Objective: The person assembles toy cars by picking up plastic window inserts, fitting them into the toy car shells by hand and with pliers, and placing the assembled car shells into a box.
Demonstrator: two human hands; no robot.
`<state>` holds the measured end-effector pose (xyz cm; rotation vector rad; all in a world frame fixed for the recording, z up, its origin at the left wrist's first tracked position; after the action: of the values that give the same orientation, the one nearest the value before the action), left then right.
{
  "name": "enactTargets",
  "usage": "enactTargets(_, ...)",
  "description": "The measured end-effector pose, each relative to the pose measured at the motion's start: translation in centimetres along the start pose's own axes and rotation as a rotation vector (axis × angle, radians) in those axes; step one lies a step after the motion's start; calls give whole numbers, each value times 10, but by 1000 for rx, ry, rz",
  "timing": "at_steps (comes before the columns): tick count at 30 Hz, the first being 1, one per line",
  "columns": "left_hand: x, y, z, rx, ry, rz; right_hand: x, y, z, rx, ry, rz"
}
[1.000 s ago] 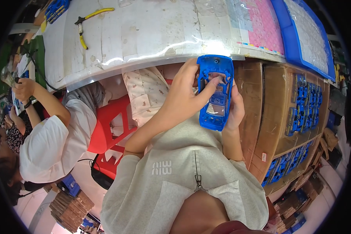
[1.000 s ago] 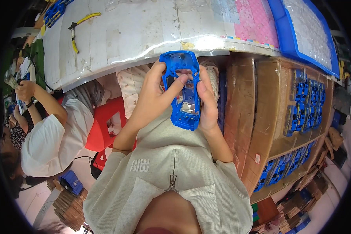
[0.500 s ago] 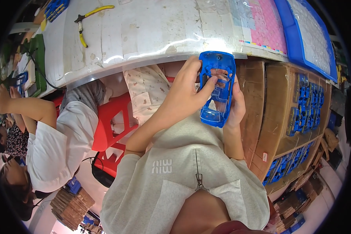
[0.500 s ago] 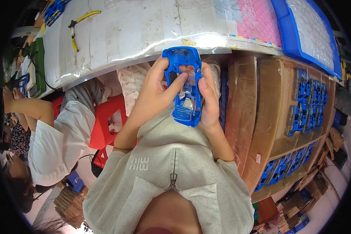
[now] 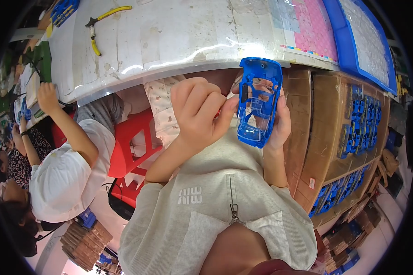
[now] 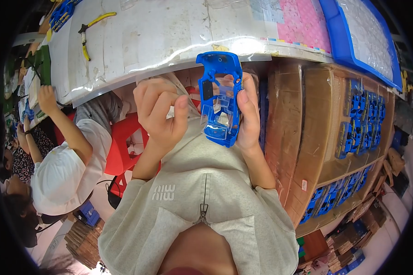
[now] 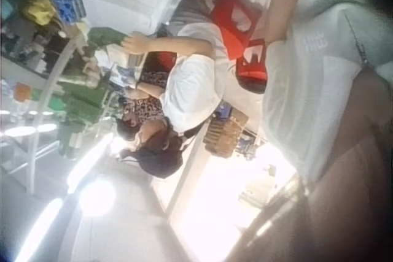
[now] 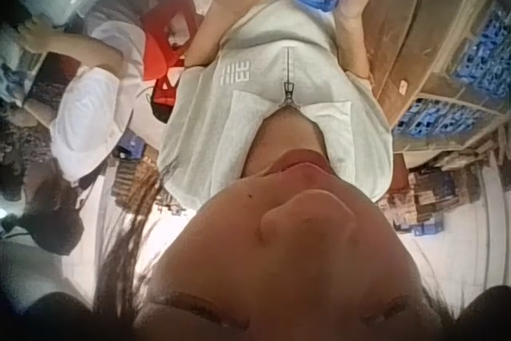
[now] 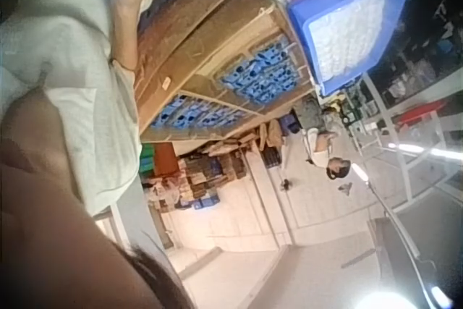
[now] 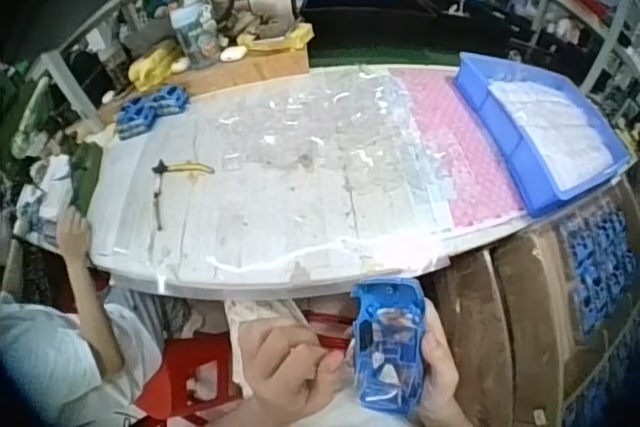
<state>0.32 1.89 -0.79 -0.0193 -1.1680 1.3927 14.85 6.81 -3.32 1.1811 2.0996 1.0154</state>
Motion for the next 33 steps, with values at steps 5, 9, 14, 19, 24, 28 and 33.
enactTargets(5, 2, -17, -4, 203, 141, -165, 1, -1, -2, -107, -4, 57)
enactTargets(9, -6, -25, -9, 290, 230, -69, 1, -2, 1, -120, -59, 78)
enactTargets(14, -8, -24, -3, 65, 101, -64, -1, -4, 3, -37, -38, 37)
enactTargets(19, 7, -8, -12, -342, -60, 374, -1, 0, -6, -64, -39, -28)
enactTargets(24, 5, 0, -22, -835, 371, 788, -2, 2, -16, -92, 23, 9)
enactTargets(28, 8, -2, -22, -850, 430, 836, -1, 1, -12, -105, 36, 6)
enactTargets(33, 4, -2, -26, -986, 348, 921, 0, -1, -13, -73, 56, -9)
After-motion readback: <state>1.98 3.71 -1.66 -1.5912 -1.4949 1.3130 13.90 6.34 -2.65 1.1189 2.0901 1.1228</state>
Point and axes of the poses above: each hand's wrist, its own x-axis towards the middle knuckle, its own z-axis out of the back of the hand, y = z × x, the point moved 2 cm from there along x, towards the middle knuckle, and after that the axes turned 3 degrees about z, right-handed, at the moved point
